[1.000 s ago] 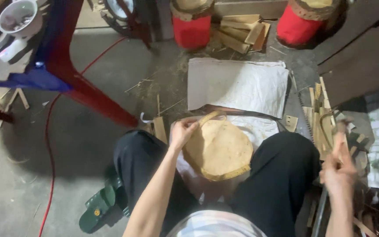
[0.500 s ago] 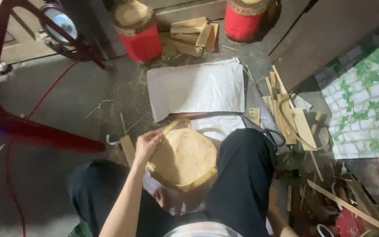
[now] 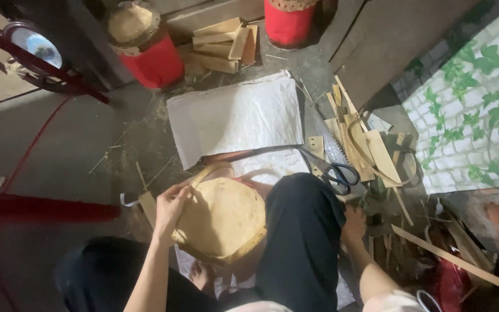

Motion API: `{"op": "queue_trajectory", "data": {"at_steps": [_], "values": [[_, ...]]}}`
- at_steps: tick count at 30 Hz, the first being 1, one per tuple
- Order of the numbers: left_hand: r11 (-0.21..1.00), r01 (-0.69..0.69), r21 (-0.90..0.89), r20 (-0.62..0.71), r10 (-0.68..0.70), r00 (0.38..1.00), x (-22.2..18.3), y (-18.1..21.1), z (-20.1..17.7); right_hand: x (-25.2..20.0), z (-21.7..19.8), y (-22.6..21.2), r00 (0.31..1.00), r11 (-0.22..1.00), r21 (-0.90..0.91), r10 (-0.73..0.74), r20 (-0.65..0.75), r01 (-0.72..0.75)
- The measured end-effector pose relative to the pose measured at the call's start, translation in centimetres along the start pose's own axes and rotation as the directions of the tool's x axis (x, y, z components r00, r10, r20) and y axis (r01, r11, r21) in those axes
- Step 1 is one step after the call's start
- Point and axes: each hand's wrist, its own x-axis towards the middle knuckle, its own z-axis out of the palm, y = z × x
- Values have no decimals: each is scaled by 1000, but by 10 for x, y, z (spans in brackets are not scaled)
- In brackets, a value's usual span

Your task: Assembling a wooden instrument rim by attaching a strip around a circular base using a hammer and scissors.

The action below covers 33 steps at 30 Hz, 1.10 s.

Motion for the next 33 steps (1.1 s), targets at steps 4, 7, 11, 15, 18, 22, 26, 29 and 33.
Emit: {"op": "queue_trajectory", "data": {"at_steps": [4,7,11,15,18,22,26,29,33], "values": [[1000,-8,6,-21,8,1000,12,-18,6,-11,-19,-19,997,985,-168,-20,74,33],[999,29,-31,-35,-30,999,20,-24,5,-6,-21,-35,983,983,-178,84,163,-54],[999,20,-43,-25,-21,999,44,-48,6,-14,-39,-57,1000,976,-217,9,11,-7],[995,60,-84,-53,-65,996,42,-45,9,-13,-70,-70,974,968,-249,-61,-217,6],[989,62,-133,4,-62,998,17,-7,-2,5,-79,-59,878,931,-321,-293,-378,173],[982,-28,-187,-128,4,992,34,-50,-11,42,-79,-62,906,942,-224,-309,-290,250],[992,-9,-124,-176,-13,984,28,-52,-20,89,-91,-63,942,958,-86,-284,-180,273],[994,-4,-111,-186,-17,982,36,-70,-22,110,-106,-61,963,967,11,-253,-88,255],[984,4,-176,-223,-44,974,29,-67,-27,121,-133,-66,979,971,140,-202,40,195]]}}
